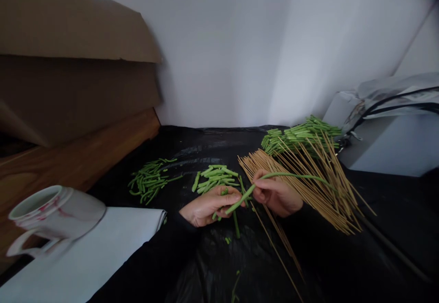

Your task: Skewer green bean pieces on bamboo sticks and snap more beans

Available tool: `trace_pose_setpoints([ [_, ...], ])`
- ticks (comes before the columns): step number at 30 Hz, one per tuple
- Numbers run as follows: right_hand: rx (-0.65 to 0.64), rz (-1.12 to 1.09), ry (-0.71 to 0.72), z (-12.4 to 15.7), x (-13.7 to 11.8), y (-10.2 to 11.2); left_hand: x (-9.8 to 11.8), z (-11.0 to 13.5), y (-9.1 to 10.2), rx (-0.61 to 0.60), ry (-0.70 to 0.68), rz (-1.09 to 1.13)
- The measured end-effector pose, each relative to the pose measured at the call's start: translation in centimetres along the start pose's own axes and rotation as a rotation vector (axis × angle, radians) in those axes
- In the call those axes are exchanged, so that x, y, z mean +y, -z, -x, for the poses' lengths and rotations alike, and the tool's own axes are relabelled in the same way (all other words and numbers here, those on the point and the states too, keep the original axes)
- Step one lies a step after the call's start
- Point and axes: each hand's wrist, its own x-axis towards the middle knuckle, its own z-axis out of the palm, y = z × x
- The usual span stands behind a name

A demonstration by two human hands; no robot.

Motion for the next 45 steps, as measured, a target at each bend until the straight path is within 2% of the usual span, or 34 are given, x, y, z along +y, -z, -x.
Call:
trace_pose_setpoints([
  [6,0.034,0.081,0.013,-0.2,0.4,0.0,-0.3,-0.1,0.0,0.027,-0.026,-0.060],
  [11,0.043,0.160,0.042,-0.1,0.7,-0.2,-0.4,-0.1,-0.1,0.121,-0.040,-0.170],
  [14,0.030,0.108,0.051,-0.1,0.6,-0.2,-0.3,-0.2,-0.3,0.168,-0.068,-0.168],
  [18,0.046,0.016,0.107,-0.3,0.6,-0.1,-0.2,-0.4,-0.4,0.235,-0.153,-0.037],
  [21,0.082,0.027,0.135,-0.4,0.9,0.2,-0.3,-0.6,-0.5,0.264,-0.201,0.080],
  [27,0.142,0.252,0.186,-0.4,1.5,0.3,-0.9,-1.3,-0.4,0.338,-0.288,0.295],
  [32,0.073,0.418,0.200,0.1,1.8,-0.4,0.0,-1.5,1.2,0.398,-0.357,0.567],
  [34,0.024,0.436,0.170,0.3,1.9,-0.8,0.5,-1.3,1.8,0.372,-0.336,0.663],
  [36,-0.006,0.434,0.127,0.4,2.0,-0.9,0.7,-1.1,1.9,0.295,-0.261,0.697],
  [39,-0.010,0.409,0.087,0.3,2.1,-0.8,0.4,-0.9,1.2,0.218,-0.156,0.546],
  [42,-0.009,0.405,0.092,0.1,2.2,-0.5,-0.2,-0.7,0.2,0.223,-0.116,0.267],
  [45,-0.016,0.430,0.099,0.0,2.1,-0.4,-0.4,-0.5,-0.4,0.153,-0.079,0.097],
])
